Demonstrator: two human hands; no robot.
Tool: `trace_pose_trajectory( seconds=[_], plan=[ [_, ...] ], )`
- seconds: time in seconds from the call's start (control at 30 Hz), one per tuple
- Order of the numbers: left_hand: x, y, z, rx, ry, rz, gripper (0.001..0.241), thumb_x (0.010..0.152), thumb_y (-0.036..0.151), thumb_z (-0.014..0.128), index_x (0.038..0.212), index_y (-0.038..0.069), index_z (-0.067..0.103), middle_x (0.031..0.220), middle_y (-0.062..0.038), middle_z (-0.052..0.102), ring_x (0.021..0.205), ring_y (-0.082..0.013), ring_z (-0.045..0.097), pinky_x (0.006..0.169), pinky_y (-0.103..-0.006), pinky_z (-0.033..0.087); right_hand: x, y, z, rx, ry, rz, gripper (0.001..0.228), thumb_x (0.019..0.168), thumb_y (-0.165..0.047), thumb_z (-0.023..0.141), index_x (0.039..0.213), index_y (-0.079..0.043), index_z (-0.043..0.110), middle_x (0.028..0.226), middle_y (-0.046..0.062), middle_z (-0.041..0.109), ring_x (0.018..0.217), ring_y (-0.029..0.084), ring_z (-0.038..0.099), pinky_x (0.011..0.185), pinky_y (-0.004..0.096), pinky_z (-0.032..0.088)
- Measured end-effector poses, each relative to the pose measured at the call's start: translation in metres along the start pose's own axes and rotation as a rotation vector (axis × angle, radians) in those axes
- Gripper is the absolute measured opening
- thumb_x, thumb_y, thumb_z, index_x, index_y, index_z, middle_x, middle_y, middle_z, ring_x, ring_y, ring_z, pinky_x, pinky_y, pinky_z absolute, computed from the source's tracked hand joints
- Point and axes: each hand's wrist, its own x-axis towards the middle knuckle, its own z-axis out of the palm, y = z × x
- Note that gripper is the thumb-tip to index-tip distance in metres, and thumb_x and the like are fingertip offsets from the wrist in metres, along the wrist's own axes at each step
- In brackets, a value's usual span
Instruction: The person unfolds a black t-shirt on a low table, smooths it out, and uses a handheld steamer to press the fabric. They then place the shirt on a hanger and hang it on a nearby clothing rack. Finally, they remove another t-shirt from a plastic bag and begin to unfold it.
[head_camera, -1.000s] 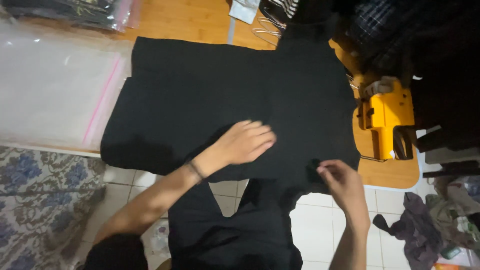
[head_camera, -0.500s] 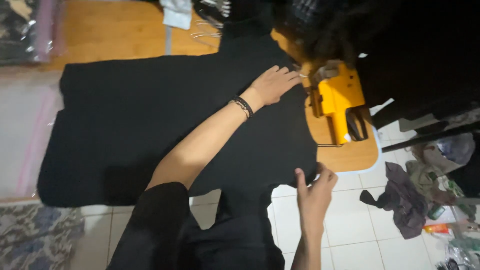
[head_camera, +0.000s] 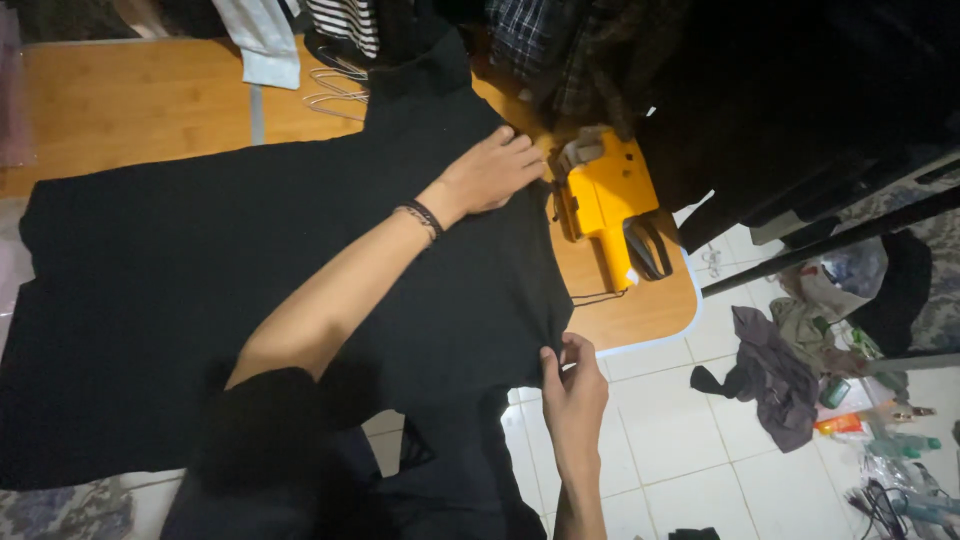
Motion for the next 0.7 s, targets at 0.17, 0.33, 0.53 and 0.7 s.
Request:
trace_pose_trajectory(
  seconds=[0.17, 0.33, 0.53, 0.7],
  plan=[
    [-0.021, -0.011, -0.047, -0.134, 0.384, -0.123, 0.027, 0.091, 0.011, 0.073, 0.117, 0.013, 0.065, 0.111, -0.002, 0.057, 0.104, -0.0198, 0.055, 0.093, -0.0353, 0.041, -0.005, 0.003, 0.003, 0.256, -0.051, -0.016, 0.021, 0.092, -0.009, 0.071, 0.111, -0.002, 0.065, 0.076, 0.003, 0.064, 0.065, 0.009, 0.054, 0.060, 0.024, 0.044],
    [-0.047, -0.015, -0.088, -0.273, 0.579, -0.353, 0.023, 0.090, 0.004, 0.071, 0.112, 0.011, 0.069, 0.096, -0.005, 0.058, 0.089, -0.0249, 0.058, 0.080, -0.0369, 0.044, -0.021, -0.011, 0.011, 0.510, -0.170, -0.097, 0.019, 0.091, -0.005, 0.070, 0.108, -0.004, 0.063, 0.077, -0.004, 0.056, 0.069, 0.005, 0.050, 0.062, 0.021, 0.042],
    [-0.096, -0.012, -0.156, -0.408, 0.792, -0.660, 0.024, 0.093, -0.002, 0.067, 0.114, 0.008, 0.065, 0.104, -0.011, 0.068, 0.099, -0.0318, 0.068, 0.085, -0.0392, 0.053, -0.052, -0.059, 0.031, 0.644, -0.451, -0.199, 0.023, 0.088, -0.003, 0.073, 0.107, -0.005, 0.061, 0.076, -0.006, 0.051, 0.067, 0.004, 0.047, 0.060, 0.021, 0.039],
    [-0.160, -0.017, -0.195, -1.281, 0.802, -0.893, 0.016, 0.101, 0.002, 0.062, 0.115, 0.007, 0.057, 0.099, 0.001, 0.065, 0.091, -0.0073, 0.063, 0.079, -0.0229, 0.053, -0.062, -0.127, 0.036, 0.458, -0.771, -0.467, 0.030, 0.090, -0.009, 0.077, 0.117, -0.004, 0.065, 0.081, -0.004, 0.059, 0.071, 0.007, 0.054, 0.064, 0.023, 0.044]
  ],
)
